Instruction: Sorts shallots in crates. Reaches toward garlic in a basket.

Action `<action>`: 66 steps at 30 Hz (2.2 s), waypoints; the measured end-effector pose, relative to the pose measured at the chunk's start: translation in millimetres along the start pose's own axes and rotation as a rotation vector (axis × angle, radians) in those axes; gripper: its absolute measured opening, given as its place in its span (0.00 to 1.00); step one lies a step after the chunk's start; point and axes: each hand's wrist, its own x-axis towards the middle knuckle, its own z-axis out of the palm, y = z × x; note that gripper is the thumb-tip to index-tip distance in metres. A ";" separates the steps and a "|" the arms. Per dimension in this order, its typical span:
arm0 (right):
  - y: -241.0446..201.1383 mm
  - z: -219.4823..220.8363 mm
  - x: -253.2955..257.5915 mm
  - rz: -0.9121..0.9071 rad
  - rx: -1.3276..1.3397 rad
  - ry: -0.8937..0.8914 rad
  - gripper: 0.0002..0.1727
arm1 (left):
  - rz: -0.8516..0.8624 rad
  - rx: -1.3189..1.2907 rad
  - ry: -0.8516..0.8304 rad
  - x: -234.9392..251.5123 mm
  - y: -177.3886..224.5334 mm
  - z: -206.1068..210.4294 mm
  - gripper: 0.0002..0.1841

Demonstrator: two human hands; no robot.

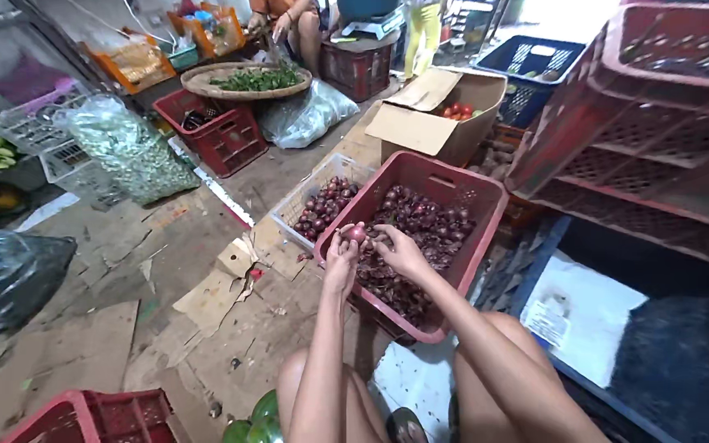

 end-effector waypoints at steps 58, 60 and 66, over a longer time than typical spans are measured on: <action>19.9 17.9 15.7 0.011 0.190 0.278 0.11 | -0.122 0.160 0.070 16.4 -41.7 10.9 0.26; 18.2 17.9 19.5 -0.015 0.186 0.324 0.11 | -0.127 0.102 0.158 16.7 -38.1 12.9 0.27; 29.6 2.9 22.3 0.051 -0.006 0.404 0.18 | -0.192 -0.375 0.218 28.1 -46.0 -1.1 0.15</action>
